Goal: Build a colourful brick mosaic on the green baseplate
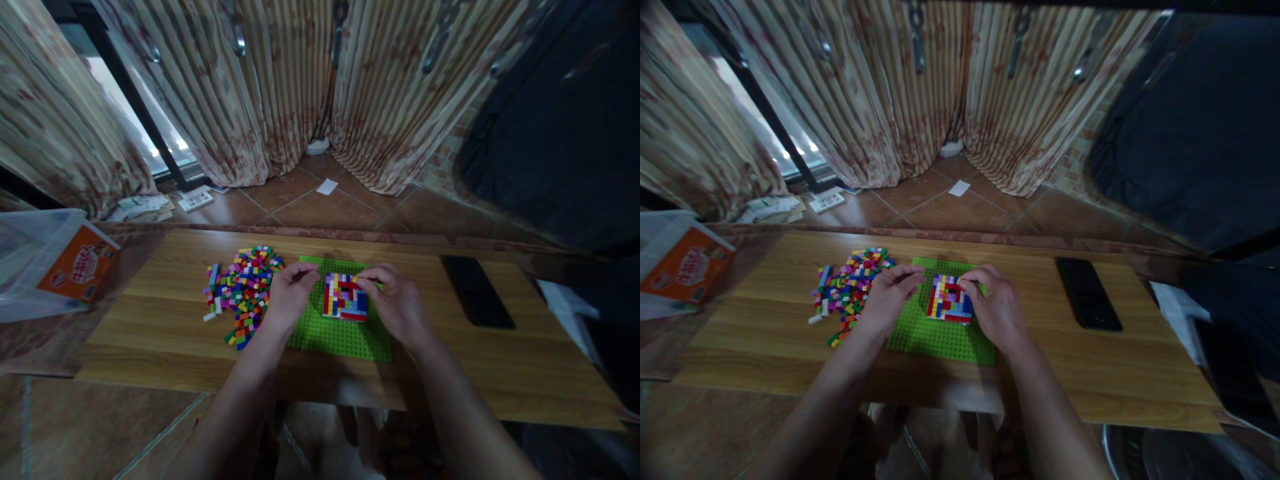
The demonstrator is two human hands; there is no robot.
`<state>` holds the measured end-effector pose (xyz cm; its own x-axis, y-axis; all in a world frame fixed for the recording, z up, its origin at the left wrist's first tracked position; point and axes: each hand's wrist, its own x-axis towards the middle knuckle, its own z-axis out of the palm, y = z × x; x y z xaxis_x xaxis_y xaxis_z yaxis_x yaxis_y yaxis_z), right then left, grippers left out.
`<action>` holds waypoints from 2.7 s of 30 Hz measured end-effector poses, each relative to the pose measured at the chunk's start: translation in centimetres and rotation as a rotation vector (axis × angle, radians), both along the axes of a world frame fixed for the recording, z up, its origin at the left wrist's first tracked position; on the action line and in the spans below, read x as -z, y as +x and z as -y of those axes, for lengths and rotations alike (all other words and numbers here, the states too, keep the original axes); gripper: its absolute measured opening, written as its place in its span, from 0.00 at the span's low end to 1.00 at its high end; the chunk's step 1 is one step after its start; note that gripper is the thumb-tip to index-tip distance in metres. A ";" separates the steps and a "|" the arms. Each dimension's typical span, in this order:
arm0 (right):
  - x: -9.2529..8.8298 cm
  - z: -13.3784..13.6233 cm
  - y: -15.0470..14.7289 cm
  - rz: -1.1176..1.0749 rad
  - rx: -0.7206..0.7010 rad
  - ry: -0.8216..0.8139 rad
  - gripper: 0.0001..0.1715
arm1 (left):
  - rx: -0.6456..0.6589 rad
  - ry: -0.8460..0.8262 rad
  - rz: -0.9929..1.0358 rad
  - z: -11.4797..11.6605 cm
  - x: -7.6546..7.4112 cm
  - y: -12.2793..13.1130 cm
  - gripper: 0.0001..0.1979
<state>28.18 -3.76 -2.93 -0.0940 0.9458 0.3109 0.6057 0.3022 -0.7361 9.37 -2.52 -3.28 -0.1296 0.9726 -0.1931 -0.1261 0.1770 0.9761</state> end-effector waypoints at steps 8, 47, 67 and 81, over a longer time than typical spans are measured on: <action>1.1 -0.2 -1.1 0.132 -0.066 0.056 0.07 | 0.077 0.039 -0.092 0.1 0.8 0.3 0.06; 2.3 -1.5 1.0 0.007 0.204 -0.398 0.24 | 0.394 0.081 -0.602 0.6 2.5 0.5 0.12; 1.0 3.5 -8.9 0.120 -0.325 0.016 0.09 | -0.387 0.160 0.049 -1.1 -1.3 -7.4 0.06; 3.3 5.6 -13.6 0.219 -0.473 0.009 0.08 | -0.393 0.173 0.098 -0.5 -1.4 -9.0 0.05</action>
